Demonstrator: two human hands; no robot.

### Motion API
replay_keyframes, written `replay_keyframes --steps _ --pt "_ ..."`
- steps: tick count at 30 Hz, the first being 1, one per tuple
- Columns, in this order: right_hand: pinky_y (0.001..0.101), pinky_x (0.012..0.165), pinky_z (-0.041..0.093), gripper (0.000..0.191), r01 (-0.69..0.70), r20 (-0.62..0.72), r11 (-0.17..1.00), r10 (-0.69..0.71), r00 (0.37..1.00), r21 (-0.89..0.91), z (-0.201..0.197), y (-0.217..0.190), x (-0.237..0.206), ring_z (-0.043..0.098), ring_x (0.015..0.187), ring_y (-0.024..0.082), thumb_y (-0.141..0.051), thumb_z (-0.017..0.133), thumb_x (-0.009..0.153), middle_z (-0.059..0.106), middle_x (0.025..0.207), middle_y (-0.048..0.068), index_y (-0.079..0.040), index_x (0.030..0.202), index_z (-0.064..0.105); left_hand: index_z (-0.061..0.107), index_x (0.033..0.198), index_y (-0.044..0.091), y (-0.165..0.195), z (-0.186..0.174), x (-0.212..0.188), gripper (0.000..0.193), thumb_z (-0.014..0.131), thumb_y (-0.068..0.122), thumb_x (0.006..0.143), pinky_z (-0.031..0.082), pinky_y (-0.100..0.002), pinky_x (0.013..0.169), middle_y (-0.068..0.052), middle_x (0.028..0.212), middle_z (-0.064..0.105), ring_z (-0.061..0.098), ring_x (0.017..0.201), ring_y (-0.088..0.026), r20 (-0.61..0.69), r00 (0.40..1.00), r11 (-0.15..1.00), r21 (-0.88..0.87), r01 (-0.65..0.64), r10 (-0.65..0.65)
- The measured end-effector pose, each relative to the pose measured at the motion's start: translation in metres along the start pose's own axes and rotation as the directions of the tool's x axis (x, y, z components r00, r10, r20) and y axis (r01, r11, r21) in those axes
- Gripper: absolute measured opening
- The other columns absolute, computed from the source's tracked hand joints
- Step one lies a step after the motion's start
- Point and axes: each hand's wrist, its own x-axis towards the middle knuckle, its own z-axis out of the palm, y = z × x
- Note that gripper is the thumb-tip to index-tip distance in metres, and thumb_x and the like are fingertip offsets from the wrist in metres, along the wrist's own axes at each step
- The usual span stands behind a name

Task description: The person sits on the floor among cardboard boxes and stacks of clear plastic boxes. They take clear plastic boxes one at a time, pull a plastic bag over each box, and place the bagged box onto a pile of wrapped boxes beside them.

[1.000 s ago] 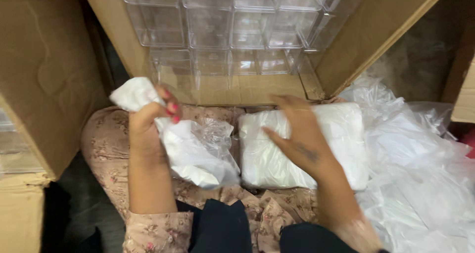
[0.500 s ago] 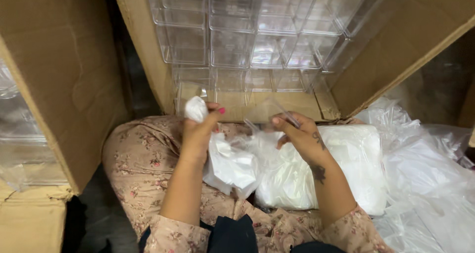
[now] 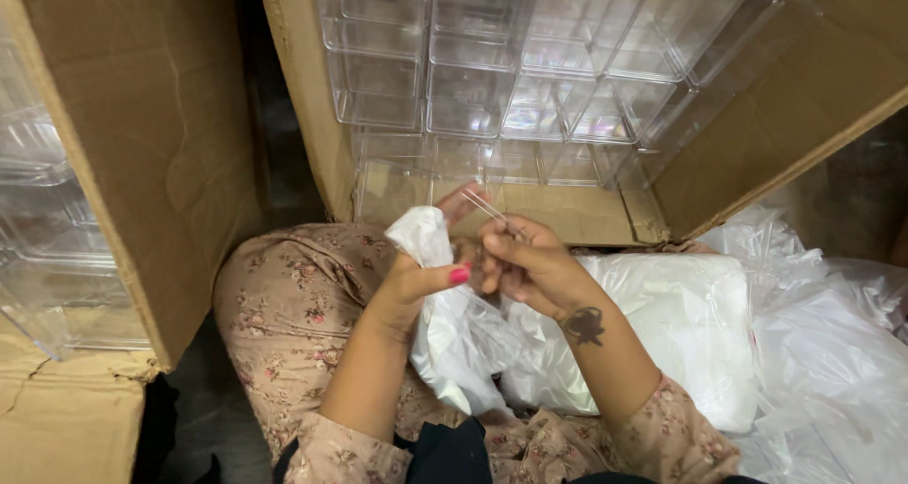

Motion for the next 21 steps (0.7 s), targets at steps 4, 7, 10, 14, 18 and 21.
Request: replay_keyframes --steps 4,7,10,14,18,21 --pt "0.0335 0.062 0.055 0.039 0.270 -0.206 0.704 -0.512 0.834 -0.657 0.005 0.001 0.029 0.066 0.084 0.023 -0.025 0.068 0.100 0.064 0.112 0.014 -0.004 0.131 0.056 0.039 0.155 0.001 -0.011 -0.015 0.004 0.096 0.085 0.014 0.072 0.050 -0.025 0.075 -0.011 0.143 0.054 0.056 0.084 -0.010 -0.140 0.987 0.997 0.001 -0.078 0.077" --pt "0.0440 0.086 0.051 0.059 0.117 0.139 -0.081 -0.735 0.663 -0.990 0.002 -0.008 0.045 0.056 0.107 0.037 -0.022 0.079 0.083 0.053 0.135 0.022 -0.006 0.135 0.057 0.041 0.150 0.005 -0.018 -0.028 0.007 0.090 0.084 0.020 0.073 0.053 -0.029 0.070 -0.009 0.141 0.055 0.056 0.080 -0.012 -0.246 0.965 0.987 -0.109 -0.117 0.087" --pt "0.0494 0.103 0.043 0.064 0.165 0.337 -0.304 -0.693 0.637 -0.938 -0.005 -0.010 0.049 0.049 0.121 0.047 -0.019 0.085 0.076 0.045 0.145 0.026 -0.004 0.131 0.055 0.046 0.149 0.009 -0.021 -0.036 0.011 0.083 0.081 0.029 0.076 0.055 -0.028 0.068 -0.005 0.137 0.060 0.057 0.078 -0.011 -0.403 0.914 0.992 -0.091 -0.086 0.043" --pt "0.0482 0.113 0.046 0.049 0.310 0.387 -0.243 -0.709 0.589 -0.919 -0.015 0.000 0.047 0.052 0.136 0.041 -0.011 0.085 0.085 0.051 0.149 0.012 -0.007 0.118 0.050 0.051 0.147 0.013 -0.023 -0.036 0.012 0.075 0.078 0.034 0.080 0.054 -0.028 0.067 0.000 0.131 0.064 0.055 0.076 -0.009 -0.514 0.857 0.995 -0.093 -0.025 -0.026" --pt "0.0349 0.086 0.059 0.048 0.324 0.032 0.290 -0.700 0.713 -0.900 -0.021 0.005 0.043 0.060 0.118 0.024 -0.008 0.080 0.085 0.054 0.131 0.014 -0.004 0.122 0.049 0.051 0.145 0.014 -0.025 -0.038 0.011 0.073 0.079 0.030 0.079 0.054 -0.030 0.066 0.001 0.128 0.065 0.055 0.076 -0.010 -0.517 0.856 1.000 -0.014 -0.001 -0.007" --pt "0.0307 0.080 0.060 0.060 0.303 -0.183 0.481 -0.729 0.660 -0.822 -0.018 0.002 0.028 0.060 0.115 0.021 -0.011 0.085 0.083 0.054 0.122 0.012 -0.005 0.131 0.050 0.053 0.144 0.012 -0.030 -0.046 0.015 0.071 0.080 0.029 0.081 0.052 -0.029 0.068 -0.001 0.126 0.065 0.057 0.080 -0.010 -0.536 0.844 1.000 -0.001 -0.022 0.018"
